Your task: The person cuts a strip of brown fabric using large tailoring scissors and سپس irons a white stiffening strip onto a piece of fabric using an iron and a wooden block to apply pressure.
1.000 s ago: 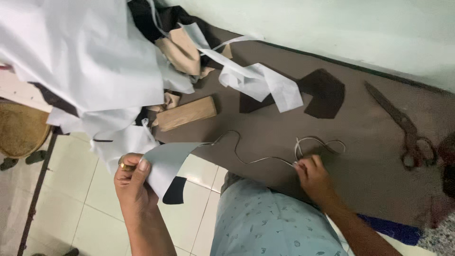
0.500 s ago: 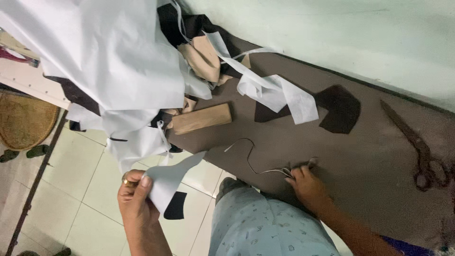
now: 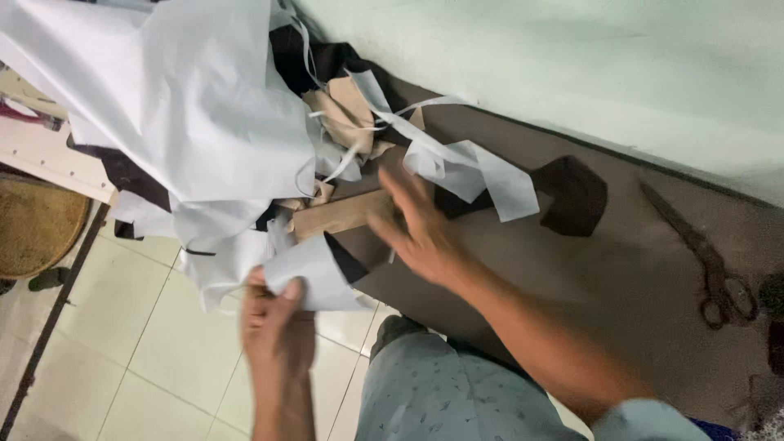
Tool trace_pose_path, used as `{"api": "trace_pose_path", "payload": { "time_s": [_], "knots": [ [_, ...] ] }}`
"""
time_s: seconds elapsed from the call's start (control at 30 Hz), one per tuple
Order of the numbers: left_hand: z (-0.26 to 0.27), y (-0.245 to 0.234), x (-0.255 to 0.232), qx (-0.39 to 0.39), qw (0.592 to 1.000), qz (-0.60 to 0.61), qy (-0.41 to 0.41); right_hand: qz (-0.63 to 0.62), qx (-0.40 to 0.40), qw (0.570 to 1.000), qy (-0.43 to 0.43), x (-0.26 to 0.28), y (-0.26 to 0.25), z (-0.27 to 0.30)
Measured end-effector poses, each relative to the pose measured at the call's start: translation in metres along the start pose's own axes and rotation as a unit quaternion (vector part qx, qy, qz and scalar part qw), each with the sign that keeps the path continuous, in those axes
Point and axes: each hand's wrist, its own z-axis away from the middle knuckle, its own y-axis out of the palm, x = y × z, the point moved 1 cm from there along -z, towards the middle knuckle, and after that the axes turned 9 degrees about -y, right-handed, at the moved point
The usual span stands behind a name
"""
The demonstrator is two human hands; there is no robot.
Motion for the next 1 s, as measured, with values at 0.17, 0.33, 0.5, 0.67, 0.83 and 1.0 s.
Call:
{"api": "trace_pose_path", "payload": {
  "time_s": [0.17,0.33,0.5,0.67,0.83,1.0],
  "knots": [
    [0.014,0.039,0.090,-0.057,0.963,0.118,-0.235,-0.241,0.031,0.924,0.294,-0.172,0.060,0.143],
    [-0.007,0.052,0.141,-0.022,0.913,0.118,-0.391,-0.102,0.181,0.935,0.286,-0.134,-0.039,0.195],
    [-0.049,0.038,0.152,-0.056,0.946,0.062,-0.314,-0.051,0.237,0.874,0.421,-0.212,-0.112,0.288],
    [-0.046,0.013,0.179,-0.120,0.960,0.047,-0.248,-0.092,0.031,0.865,0.492,-0.300,-0.164,0.362],
    [-0.037,-0.052,0.245,-0.138,0.943,-0.091,-0.288,-0.093,-0.084,0.822,0.555,-0.263,-0.191,0.331],
    [-0.040,-0.059,0.248,-0.118,0.930,-0.190,-0.291,0.050,-0.034,0.826,0.561,-0.352,-0.184,0.354]
  ]
}}
